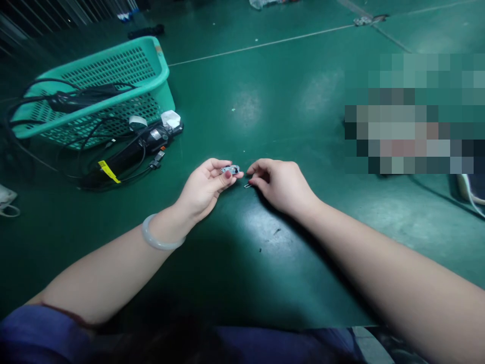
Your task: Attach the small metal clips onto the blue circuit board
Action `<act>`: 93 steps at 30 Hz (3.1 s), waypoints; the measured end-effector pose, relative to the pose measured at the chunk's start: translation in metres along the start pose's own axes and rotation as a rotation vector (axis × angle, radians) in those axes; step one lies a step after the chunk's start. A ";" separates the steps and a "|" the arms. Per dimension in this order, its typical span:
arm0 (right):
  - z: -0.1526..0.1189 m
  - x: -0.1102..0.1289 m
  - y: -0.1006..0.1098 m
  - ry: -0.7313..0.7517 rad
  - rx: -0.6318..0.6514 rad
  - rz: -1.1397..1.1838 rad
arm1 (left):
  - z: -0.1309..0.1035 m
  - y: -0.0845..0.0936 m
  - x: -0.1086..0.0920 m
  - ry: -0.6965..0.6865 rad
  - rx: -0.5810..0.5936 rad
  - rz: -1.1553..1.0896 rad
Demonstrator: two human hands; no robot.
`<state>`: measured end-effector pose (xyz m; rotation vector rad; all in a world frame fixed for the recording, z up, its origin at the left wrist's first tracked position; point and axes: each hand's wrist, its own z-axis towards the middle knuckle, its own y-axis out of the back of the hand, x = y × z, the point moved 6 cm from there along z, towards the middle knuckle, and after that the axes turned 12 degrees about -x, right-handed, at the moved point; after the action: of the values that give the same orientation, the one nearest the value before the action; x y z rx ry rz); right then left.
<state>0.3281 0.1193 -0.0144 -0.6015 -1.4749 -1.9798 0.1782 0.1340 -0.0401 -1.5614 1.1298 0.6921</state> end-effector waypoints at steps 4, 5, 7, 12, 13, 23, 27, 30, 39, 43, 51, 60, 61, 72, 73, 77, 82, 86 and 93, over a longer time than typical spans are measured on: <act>0.003 -0.003 0.003 -0.021 -0.039 -0.038 | -0.001 0.000 0.000 0.003 -0.003 0.006; 0.003 -0.002 0.004 0.006 -0.047 -0.070 | -0.001 0.000 0.000 0.005 -0.005 0.008; 0.001 0.003 0.003 0.081 -0.044 -0.135 | -0.001 0.000 0.000 0.008 -0.009 0.011; -0.003 0.011 -0.007 0.204 0.002 -0.220 | 0.000 0.001 0.001 -0.004 -0.016 0.028; -0.003 0.012 -0.009 0.214 0.007 -0.233 | 0.001 0.001 0.001 -0.006 -0.015 0.028; -0.001 0.015 -0.005 0.400 0.007 -0.334 | 0.000 0.000 0.001 -0.003 -0.002 0.033; -0.004 0.014 -0.001 0.460 0.076 -0.318 | -0.001 0.000 0.000 -0.003 -0.001 0.029; -0.003 0.012 0.002 0.416 0.065 -0.313 | -0.001 -0.001 0.001 0.002 -0.004 0.038; -0.009 0.023 -0.008 0.410 0.060 -0.409 | -0.001 0.000 0.001 0.002 0.002 0.018; -0.009 0.022 -0.008 0.433 0.068 -0.395 | -0.001 -0.001 0.000 0.001 0.009 0.021; -0.003 0.009 0.002 0.335 -0.026 -0.380 | -0.002 -0.001 0.000 -0.017 0.016 0.048; 0.000 -0.001 0.003 0.293 -0.047 -0.433 | -0.003 -0.003 0.000 -0.041 0.021 0.090; 0.000 -0.001 0.002 0.302 -0.048 -0.445 | -0.004 -0.003 0.000 -0.042 0.022 0.101; -0.005 0.027 0.027 0.301 -0.222 -0.363 | -0.007 -0.005 0.003 -0.040 0.024 0.163; -0.007 0.033 0.027 0.307 -0.213 -0.338 | -0.007 -0.005 0.003 -0.038 0.026 0.163; -0.011 0.044 0.020 0.331 -0.155 -0.289 | -0.007 -0.007 0.003 -0.038 0.038 0.161; -0.011 0.041 0.014 0.360 -0.146 -0.310 | -0.007 -0.008 0.004 -0.047 0.052 0.159; -0.012 0.043 0.016 0.356 -0.142 -0.309 | -0.007 -0.007 0.003 -0.040 0.044 0.143; -0.010 0.037 0.026 0.391 -0.316 -0.246 | -0.005 -0.001 -0.003 -0.028 -0.024 0.003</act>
<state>0.3187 0.0969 0.0250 -0.1417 -1.0463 -2.3806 0.1777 0.1305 -0.0353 -1.5656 1.1070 0.7305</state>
